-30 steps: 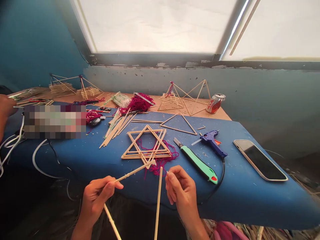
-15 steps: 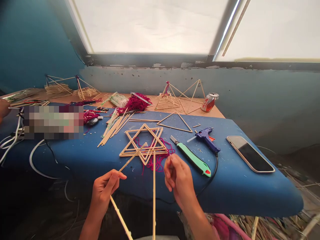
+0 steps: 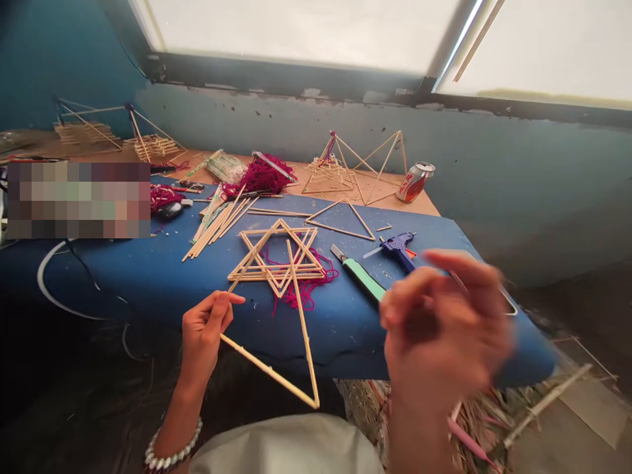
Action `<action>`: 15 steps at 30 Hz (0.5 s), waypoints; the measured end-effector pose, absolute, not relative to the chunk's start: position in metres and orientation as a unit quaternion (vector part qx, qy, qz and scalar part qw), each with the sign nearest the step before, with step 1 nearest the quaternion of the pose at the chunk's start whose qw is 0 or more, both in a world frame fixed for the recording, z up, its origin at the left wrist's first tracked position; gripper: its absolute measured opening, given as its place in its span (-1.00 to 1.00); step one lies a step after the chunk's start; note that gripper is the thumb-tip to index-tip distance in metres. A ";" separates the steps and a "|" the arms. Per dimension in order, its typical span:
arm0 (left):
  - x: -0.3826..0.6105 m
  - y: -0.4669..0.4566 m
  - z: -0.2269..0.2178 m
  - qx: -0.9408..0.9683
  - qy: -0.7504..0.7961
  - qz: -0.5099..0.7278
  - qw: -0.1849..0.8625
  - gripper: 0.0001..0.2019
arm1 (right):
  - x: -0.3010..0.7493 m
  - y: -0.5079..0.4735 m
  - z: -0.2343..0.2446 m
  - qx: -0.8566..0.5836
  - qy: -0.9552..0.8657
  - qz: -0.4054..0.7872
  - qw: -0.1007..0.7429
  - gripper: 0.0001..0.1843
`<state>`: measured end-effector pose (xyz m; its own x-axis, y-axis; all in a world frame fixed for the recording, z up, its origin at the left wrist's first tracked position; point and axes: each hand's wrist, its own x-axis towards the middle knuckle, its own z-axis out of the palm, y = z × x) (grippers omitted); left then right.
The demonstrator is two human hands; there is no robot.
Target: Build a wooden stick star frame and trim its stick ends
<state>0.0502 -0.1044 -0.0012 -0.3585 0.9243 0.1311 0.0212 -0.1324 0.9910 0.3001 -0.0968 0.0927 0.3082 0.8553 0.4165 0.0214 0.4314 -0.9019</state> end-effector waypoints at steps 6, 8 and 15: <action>0.049 -0.095 -0.003 0.392 0.565 0.649 0.324 -0.55 | 0.288 -0.106 0.046 -0.472 -0.549 0.484 0.492 -0.54; 0.051 -0.092 -0.001 0.380 0.569 0.658 0.314 -0.58 | 0.289 -0.108 0.039 -0.461 -0.575 0.522 0.428 -0.45; 0.061 -0.090 0.004 0.369 0.540 0.664 0.362 -0.56 | 0.278 -0.105 0.027 -0.434 -0.547 0.606 0.381 -0.50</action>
